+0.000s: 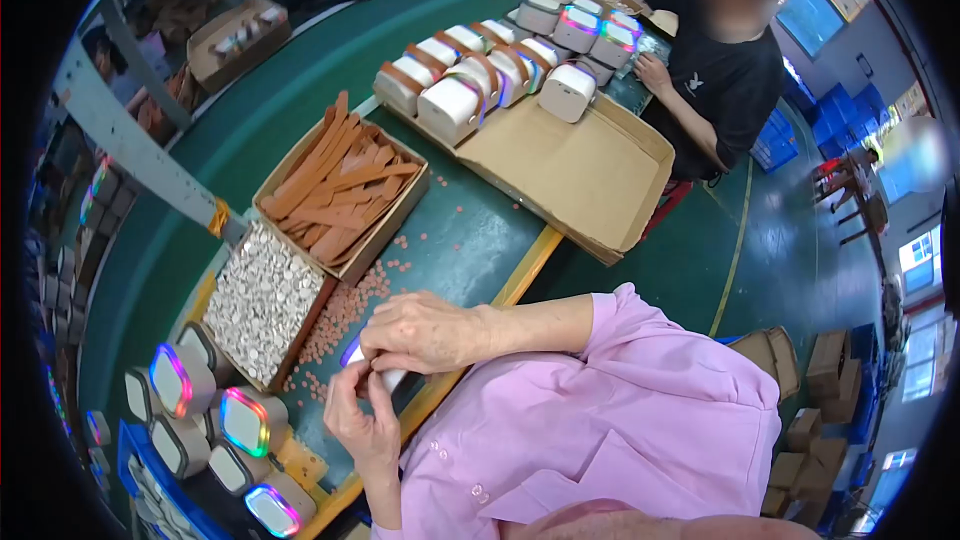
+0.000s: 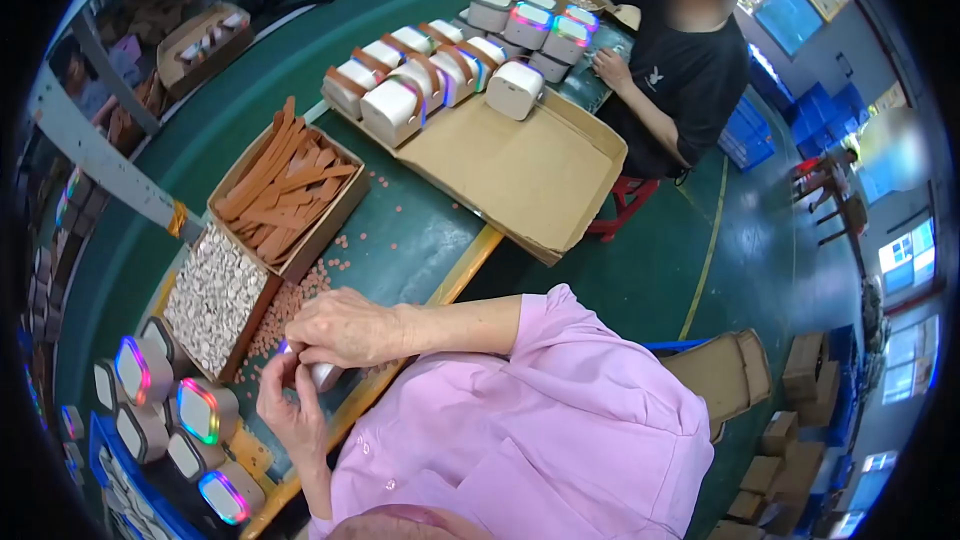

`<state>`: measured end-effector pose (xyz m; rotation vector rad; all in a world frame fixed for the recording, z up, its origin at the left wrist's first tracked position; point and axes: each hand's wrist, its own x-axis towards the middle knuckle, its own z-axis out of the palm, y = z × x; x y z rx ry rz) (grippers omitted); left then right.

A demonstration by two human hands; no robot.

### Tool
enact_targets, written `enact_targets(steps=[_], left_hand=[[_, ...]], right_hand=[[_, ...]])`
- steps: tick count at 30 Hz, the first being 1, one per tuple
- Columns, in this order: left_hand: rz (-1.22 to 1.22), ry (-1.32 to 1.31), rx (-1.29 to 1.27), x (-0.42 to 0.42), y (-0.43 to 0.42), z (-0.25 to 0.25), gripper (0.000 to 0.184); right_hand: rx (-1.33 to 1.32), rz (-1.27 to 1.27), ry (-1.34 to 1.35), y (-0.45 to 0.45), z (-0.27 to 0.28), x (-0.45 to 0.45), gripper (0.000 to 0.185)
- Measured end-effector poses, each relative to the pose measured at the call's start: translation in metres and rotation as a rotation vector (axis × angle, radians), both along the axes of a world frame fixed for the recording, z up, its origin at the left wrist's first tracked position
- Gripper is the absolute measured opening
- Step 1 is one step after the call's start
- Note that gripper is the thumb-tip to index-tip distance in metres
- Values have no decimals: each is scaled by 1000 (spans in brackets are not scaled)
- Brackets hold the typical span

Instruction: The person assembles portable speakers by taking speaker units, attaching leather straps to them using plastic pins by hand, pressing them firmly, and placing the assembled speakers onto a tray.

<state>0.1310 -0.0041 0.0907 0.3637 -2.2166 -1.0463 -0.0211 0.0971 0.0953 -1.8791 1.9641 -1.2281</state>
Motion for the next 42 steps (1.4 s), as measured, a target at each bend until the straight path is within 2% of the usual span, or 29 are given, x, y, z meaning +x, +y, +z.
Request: enact_targets(steps=[1,6,7,8,10,12,15,18,23,28,34,37,42], left_hand=[[-26,55,-119,-1,-3,-3,19],[-49,57,-213,5,-11,-18,57],[-58,51,-226,6,-17,-20,69],[-52,-40,-213,6,-20,-15,81],[-71,-178,68,7,-20,-27,94],[14,-201,135,2,-12,-43,89],[40,26,-45,-3,-4,-56,76],[39,155,-331,-8,-5,-55,74],[-44,97,-369,-15,1,-51,57],[-97,78,-375,-23,2,-44,53],[-136,66,-370,-36,5,-32,51],[-167,61,-407,-42,3,-29,51],[-184,33,-403,-50,2,-25,58]], right_hand=[[-14,-23,6,2,0,1,15],[-123,24,-79,1,1,6,13],[-16,35,-61,3,6,4,13],[-1,55,-60,4,2,2,15],[91,60,-104,8,6,1,15],[139,65,-147,12,6,0,14],[129,65,-186,19,4,-1,14],[45,76,-216,26,-3,-2,14],[16,90,-228,38,-10,-7,13],[113,78,-357,48,-10,-20,11],[253,183,-307,40,4,-49,10],[341,188,-367,36,12,-59,10],[535,101,-419,31,16,-70,17]])
